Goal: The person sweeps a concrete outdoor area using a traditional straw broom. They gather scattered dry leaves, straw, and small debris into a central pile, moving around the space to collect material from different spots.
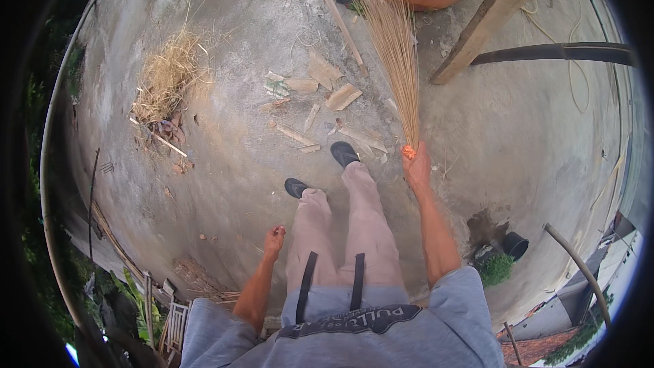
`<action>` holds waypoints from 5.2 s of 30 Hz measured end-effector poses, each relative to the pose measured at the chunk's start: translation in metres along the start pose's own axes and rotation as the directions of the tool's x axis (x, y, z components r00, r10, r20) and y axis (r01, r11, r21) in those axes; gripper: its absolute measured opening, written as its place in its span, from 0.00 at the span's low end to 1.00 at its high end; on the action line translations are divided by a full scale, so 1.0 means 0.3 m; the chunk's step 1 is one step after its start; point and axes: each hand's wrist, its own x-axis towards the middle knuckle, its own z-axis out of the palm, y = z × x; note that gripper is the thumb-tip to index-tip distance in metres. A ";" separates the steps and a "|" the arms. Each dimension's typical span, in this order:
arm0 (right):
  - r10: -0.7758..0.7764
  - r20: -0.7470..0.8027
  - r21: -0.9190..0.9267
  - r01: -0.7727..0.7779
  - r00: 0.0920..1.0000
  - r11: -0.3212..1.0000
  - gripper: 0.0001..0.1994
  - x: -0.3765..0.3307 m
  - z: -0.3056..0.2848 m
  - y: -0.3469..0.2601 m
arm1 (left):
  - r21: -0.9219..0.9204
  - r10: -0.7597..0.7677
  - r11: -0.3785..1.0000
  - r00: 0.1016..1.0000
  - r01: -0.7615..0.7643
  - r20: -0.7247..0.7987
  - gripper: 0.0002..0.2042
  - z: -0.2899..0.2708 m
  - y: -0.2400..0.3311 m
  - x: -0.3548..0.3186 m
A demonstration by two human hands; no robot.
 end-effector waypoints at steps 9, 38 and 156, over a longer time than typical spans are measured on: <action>0.170 0.035 -0.457 -0.136 0.985 0.879 0.24 -0.583 0.068 0.483 | -0.341 -0.213 0.917 0.977 0.207 0.021 0.24 0.007 0.065 -0.258; 0.120 0.221 -0.516 0.012 0.968 0.857 0.29 -0.476 0.517 -0.586 | -0.318 0.095 0.944 0.995 -0.088 0.007 0.27 -0.554 0.321 0.170; -0.580 0.665 -0.171 0.852 0.471 0.495 0.33 1.181 2.357 -0.460 | -0.662 0.377 0.042 0.625 -0.749 -0.684 0.22 -0.411 0.808 1.080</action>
